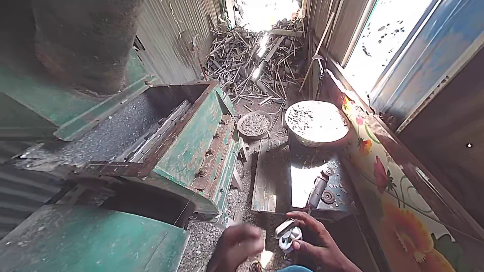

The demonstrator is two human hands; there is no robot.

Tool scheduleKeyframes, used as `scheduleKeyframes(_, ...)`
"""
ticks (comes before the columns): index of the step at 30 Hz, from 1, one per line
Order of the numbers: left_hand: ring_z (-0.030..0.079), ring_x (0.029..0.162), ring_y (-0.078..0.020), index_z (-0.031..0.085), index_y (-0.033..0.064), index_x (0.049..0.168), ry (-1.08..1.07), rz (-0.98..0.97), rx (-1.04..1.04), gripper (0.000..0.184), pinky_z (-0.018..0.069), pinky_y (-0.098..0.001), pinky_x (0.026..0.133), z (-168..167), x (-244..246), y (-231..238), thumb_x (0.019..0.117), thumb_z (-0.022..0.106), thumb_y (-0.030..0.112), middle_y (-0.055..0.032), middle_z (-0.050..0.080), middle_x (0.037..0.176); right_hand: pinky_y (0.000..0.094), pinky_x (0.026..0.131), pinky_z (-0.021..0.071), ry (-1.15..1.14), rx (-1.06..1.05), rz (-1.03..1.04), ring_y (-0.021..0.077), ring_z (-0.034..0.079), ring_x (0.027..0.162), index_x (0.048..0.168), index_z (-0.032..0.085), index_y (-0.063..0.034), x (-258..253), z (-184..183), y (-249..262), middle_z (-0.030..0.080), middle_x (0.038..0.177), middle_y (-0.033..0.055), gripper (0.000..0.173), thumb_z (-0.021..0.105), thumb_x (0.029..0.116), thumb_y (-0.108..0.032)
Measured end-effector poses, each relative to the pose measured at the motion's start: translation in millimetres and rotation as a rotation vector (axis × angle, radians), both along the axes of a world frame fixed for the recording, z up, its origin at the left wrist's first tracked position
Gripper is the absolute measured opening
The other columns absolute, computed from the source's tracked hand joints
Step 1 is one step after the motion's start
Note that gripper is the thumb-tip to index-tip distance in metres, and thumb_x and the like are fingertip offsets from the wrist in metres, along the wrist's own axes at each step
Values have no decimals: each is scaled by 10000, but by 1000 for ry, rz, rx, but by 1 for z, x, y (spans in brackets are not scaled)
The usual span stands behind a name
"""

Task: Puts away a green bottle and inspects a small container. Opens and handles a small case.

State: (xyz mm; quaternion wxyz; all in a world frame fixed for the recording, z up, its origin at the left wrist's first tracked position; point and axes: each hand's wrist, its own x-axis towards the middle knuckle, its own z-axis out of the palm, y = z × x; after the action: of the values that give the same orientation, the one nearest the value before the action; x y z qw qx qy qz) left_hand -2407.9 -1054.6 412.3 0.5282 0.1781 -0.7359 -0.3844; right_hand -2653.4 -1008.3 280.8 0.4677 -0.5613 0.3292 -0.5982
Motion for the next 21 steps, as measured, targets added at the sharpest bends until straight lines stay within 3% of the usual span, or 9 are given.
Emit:
scheduleKeyframes(1, 606, 1193, -65, 637, 208, 1311, -105, 33, 111, 470, 564, -250, 952, -34, -11, -7, 921, 748, 446, 25, 608, 1332, 314, 949, 589, -5, -7, -18, 123, 692, 1064, 1446, 542, -136, 2, 3, 0, 694, 1230, 47, 547, 750, 941, -176)
scheduleKeyframes(3, 631, 1161, -142, 538, -28, 1394, -212, 25, 367, 698, 584, -319, 893, -81, -29, -5, 859, 825, 315, -160, 584, 1378, 293, 902, 595, -23, -12, -32, 108, 692, 1008, 1376, 521, -165, 5, 7, 0, 690, 1156, 29, 491, 746, 940, -147)
scheduleKeyframes(5, 685, 1085, -140, 449, -118, 1421, -182, -6, 523, 691, 607, -332, 893, -99, -40, 6, 889, 781, 170, -176, 629, 1316, 275, 862, 592, -38, -26, -26, 93, 700, 954, 1270, 521, -153, 8, 6, -1, 711, 1069, 18, 383, 728, 950, -120)
scheduleKeyframes(7, 704, 1040, -81, 527, -84, 1364, -69, 10, 531, 518, 613, -298, 902, -107, -45, 18, 938, 730, 129, -99, 690, 1234, 222, 833, 583, 18, -55, -52, 34, 670, 931, 1209, 571, -153, 10, 2, -2, 675, 1063, -21, 282, 716, 967, -160)
scheduleKeyframes(10, 698, 1033, -62, 665, 52, 1241, -2, 29, 481, 302, 613, -284, 894, -117, -42, 19, 957, 716, 143, -21, 698, 1209, 161, 783, 562, 107, -100, -93, -23, 637, 898, 1186, 617, -137, 12, 1, -5, 652, 1075, -38, 222, 694, 990, -207)
scheduleKeyframes(16, 698, 1023, -11, 649, 203, 1236, 16, 131, 434, 267, 608, -256, 899, -122, -39, 22, 973, 697, 196, 108, 710, 1202, 234, 868, 584, 212, -159, -77, 55, 691, 953, 1263, 632, -32, 16, -1, -8, 714, 1121, 78, 291, 636, 1030, -205)
scheduleKeyframes(19, 680, 1031, -25, 689, 114, 1050, -19, 130, 422, 124, 606, -246, 871, -127, -38, 22, 980, 698, 216, 16, 696, 1175, 218, 857, 573, 258, -119, -96, 37, 683, 934, 1219, 658, -28, 13, 1, -7, 726, 1071, 65, 297, 602, 1048, -263)
scheduleKeyframes(21, 681, 1015, -31, 713, 17, 979, -82, 138, 412, 158, 605, -231, 858, -126, -38, 23, 965, 714, 175, -69, 691, 1168, 225, 864, 572, 236, -54, -91, 37, 683, 937, 1195, 681, -23, 12, 1, -5, 732, 1065, 56, 285, 576, 1059, -249)
